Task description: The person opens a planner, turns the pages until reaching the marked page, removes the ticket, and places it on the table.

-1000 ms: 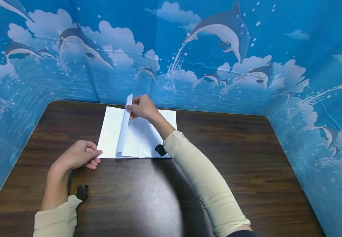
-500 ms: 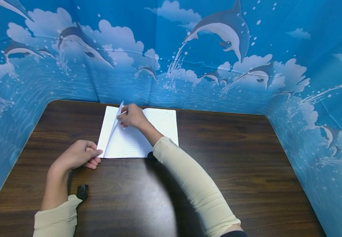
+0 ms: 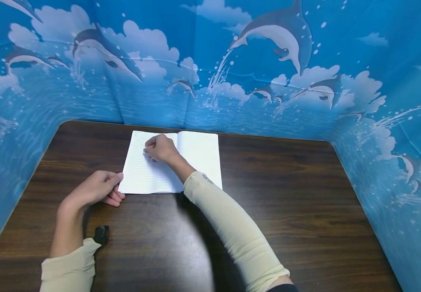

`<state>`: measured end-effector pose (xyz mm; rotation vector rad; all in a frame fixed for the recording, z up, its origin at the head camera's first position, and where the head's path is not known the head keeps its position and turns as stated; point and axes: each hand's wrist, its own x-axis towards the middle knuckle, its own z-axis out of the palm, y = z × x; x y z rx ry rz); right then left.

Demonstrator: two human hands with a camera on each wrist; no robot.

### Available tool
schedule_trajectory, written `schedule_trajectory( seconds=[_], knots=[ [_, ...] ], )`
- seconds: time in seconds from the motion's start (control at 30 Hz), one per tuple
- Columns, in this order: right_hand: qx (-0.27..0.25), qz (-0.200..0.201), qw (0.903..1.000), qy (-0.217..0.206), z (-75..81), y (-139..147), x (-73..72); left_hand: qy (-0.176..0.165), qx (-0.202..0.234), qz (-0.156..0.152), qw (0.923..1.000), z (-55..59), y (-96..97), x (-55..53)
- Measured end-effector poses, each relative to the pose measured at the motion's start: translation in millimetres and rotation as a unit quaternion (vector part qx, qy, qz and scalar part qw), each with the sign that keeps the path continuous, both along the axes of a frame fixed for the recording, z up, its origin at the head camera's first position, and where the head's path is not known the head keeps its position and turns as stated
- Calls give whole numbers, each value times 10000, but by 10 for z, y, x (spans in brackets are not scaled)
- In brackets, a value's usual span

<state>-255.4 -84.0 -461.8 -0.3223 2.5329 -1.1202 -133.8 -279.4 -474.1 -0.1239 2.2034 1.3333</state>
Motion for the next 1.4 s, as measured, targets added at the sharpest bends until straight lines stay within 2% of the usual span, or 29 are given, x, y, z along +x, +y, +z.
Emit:
schedule_trajectory(
  seconds=[0.13, 0.27, 0.43, 0.6, 0.83, 1.03, 1.27, 1.4],
  knots=[
    [372, 397, 9984, 153, 3, 25, -4, 125, -63, -124, 9998, 0, -6, 6],
    [994, 757, 9914, 393, 8, 48, -3, 200, -123, -193, 9995, -5, 1, 6],
    [1604, 828, 9813, 674, 35, 63, 15, 167, -175, -148, 9996, 13, 13, 3],
    [1971, 899, 9723, 881, 75, 70, 37, 155, -244, -126, 9995, 50, 39, 8],
    [2423, 1196, 9565, 1101, 127, 107, 78, 128, -301, -115, 9994, 61, 60, 21],
    [2405, 939, 9610, 996, 212, 253, 32, 74, -296, -84, 9995, 68, 68, 21],
    [2208, 603, 9695, 875, 357, 563, -108, 94, -445, -97, 9989, 87, 64, 31],
    [2217, 406, 9711, 782, 400, 751, -184, 119, -492, -130, 9986, 83, 58, 31]
  ],
)
